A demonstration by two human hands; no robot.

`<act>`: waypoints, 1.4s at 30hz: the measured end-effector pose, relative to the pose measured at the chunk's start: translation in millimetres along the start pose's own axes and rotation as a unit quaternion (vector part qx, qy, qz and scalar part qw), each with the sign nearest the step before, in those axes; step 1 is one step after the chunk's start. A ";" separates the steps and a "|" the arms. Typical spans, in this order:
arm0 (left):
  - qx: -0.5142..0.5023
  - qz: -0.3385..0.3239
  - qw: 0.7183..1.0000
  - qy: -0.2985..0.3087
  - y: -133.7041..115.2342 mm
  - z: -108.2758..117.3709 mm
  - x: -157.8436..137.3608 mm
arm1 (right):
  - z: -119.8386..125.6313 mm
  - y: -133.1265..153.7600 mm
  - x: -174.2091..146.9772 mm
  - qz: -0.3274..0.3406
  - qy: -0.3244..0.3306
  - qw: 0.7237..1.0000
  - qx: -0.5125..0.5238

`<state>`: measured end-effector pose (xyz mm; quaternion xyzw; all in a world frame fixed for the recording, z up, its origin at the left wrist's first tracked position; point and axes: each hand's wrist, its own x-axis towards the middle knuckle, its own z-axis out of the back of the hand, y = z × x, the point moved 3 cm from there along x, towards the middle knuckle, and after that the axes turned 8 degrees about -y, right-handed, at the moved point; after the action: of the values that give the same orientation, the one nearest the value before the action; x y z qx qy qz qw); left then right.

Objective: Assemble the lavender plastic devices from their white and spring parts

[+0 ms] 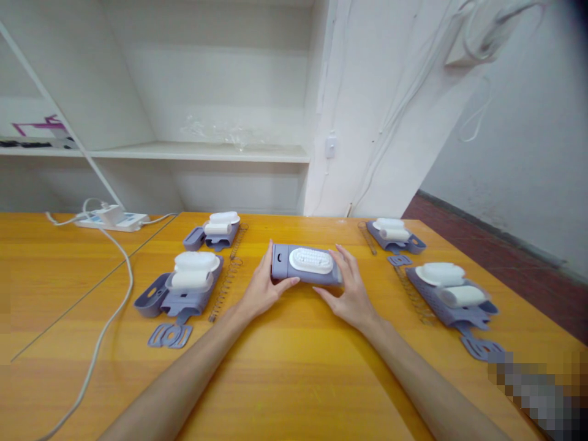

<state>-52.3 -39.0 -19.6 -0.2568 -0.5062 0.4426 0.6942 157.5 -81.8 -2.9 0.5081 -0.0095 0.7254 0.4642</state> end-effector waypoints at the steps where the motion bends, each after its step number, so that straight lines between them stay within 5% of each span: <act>1: 0.004 0.002 1.000 0.002 -1.0 0.6 0.4 | 0.5 -0.3 -0.4 0.000 0.002 1.000 -0.001; 20: 0.057 -0.006 0.998 0.001 -6.8 5.6 -0.2 | 1.3 -10.9 -2.7 0.030 0.031 0.999 0.017; 32: -0.054 0.045 0.997 0.016 -13.1 8.4 -1.3 | 4.6 -0.1 -1.7 0.059 0.034 0.997 0.037; 42: -0.028 -0.023 0.998 0.049 -17.5 6.1 -4.7 | -1.3 -1.5 -2.2 0.054 0.051 0.997 -0.030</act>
<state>-52.2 -52.0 -5.5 -0.2859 -0.4899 0.3991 0.7204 157.6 -81.8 -5.9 0.4551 -0.0346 0.7737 0.4394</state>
